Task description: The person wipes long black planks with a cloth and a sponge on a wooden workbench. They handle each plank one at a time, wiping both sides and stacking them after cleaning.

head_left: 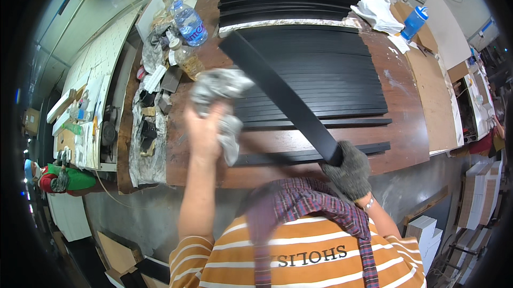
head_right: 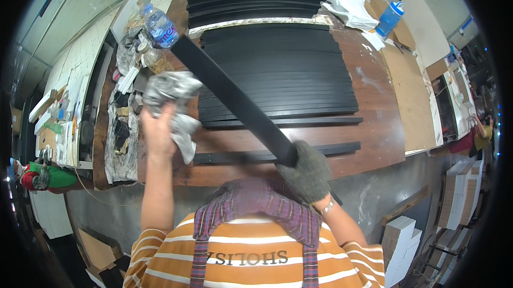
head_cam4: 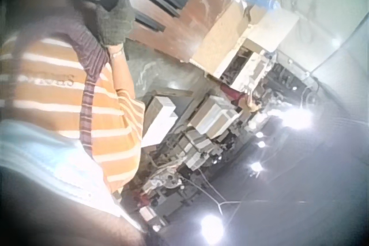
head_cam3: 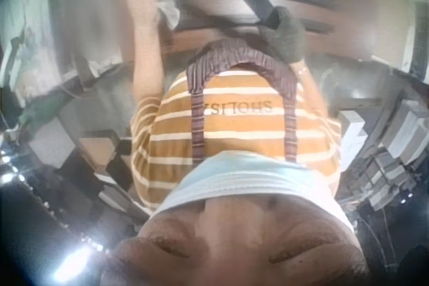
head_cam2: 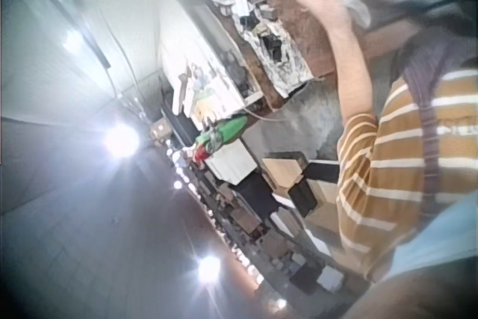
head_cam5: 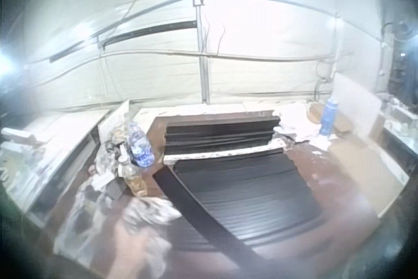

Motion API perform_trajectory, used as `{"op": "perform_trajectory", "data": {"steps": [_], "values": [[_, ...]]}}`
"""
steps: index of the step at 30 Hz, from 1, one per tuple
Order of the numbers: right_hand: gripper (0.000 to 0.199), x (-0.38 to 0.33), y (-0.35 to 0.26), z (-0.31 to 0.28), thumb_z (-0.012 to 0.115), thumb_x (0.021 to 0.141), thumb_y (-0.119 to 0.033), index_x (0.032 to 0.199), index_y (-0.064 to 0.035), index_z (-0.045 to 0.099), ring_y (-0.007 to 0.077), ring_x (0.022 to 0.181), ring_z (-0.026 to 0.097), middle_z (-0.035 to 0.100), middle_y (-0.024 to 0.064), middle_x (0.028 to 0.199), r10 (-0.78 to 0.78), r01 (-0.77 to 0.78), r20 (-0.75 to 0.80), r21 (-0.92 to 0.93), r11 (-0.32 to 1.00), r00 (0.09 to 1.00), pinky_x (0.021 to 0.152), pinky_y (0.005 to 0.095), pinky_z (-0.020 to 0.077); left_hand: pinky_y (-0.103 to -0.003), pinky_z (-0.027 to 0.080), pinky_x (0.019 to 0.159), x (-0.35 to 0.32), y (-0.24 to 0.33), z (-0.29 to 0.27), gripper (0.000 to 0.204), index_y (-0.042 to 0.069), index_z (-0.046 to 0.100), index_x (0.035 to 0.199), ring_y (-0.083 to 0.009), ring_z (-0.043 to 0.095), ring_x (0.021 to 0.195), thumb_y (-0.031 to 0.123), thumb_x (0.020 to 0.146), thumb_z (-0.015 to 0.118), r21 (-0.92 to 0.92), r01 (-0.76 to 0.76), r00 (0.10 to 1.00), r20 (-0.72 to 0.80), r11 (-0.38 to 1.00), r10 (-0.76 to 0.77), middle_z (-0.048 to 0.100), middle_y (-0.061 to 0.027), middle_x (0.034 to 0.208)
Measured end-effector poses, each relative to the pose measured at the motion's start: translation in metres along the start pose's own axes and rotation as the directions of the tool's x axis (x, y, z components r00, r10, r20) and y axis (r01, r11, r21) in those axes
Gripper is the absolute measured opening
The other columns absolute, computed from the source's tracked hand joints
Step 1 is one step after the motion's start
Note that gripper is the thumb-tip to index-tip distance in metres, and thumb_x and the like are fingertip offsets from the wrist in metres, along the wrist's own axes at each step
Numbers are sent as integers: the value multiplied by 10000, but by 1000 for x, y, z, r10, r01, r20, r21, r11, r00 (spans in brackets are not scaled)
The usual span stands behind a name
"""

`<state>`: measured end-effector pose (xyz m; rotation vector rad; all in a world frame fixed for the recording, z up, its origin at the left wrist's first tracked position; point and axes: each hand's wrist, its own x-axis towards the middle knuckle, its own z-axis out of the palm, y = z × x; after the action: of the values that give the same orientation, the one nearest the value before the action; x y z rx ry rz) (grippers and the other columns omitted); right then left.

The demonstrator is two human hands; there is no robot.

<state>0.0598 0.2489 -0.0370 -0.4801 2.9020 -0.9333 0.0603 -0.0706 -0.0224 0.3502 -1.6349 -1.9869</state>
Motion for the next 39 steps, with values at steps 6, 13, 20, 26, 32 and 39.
{"op": "perform_trajectory", "data": {"steps": [6, 13, 20, 26, 32, 39], "values": [[731, 50, -62, 16, 876, 704, -340, 1262, 9, 557, 355, 819, 675, 687, 183, 887, -219, 273, -225, 247, 930, 949, 725, 435, 529, -347, 583, 838, 9, 14, 109, 250, 74, 676, 1155, -182, 702, 932, -7, 919, 667, -690, 452, 854, 517, 565, -53, 717, -55, 1071], [495, 85, -70, -65, 776, 859, -263, 1250, -17, 598, 188, 930, 674, 694, 78, 1071, -28, 309, -371, 727, 613, 928, 844, 362, 545, -365, 572, 854, 23, 118, 112, 419, 49, 659, 1140, -222, 726, 935, -43, 750, 781, 42, -233, 799, 577, 972, 167, 749, -112, 992], [225, 99, -58, -84, 593, 1000, -263, 982, -47, 650, 255, 862, 617, 646, 87, 910, -22, 272, -295, 906, -324, 955, 912, 430, 499, -415, 569, 689, -26, 43, 140, 549, -7, 564, 1272, -337, 693, 821, 14, 726, 623, 551, -800, 600, 718, 239, 354, 692, -160, 954], [274, 94, 16, -137, 690, 883, -245, 903, -49, 499, 233, 738, 437, 409, 41, 754, 150, 434, -410, 802, -409, 900, 883, 456, 403, -401, 576, 813, 25, -39, 3, 399, -21, 661, 1177, -321, 713, 927, 140, 814, 705, 695, -718, 628, 619, 43, 472, 727, -172, 1025], [359, 79, 74, -162, 723, 852, -342, 952, -41, 554, 162, 666, 367, 374, -3, 719, 12, 509, -547, 772, -381, 837, 667, 353, 310, -376, 559, 831, 40, -27, -113, 390, 14, 680, 1183, -320, 725, 944, 114, 815, 757, 934, -260, 918, 161, 243, 361, 730, -189, 1035], [406, 106, 24, -90, 702, 900, -388, 1007, -35, 533, 210, 761, 475, 472, 49, 793, -194, 271, -409, 826, -495, 892, 772, 375, 404, -411, 495, 1064, 10, 46, 93, 989, 29, 430, 1471, -296, 607, 1205, 173, 594, 865, 310, -513, 662, 737, 800, 139, 577, -124, 1390]]}}
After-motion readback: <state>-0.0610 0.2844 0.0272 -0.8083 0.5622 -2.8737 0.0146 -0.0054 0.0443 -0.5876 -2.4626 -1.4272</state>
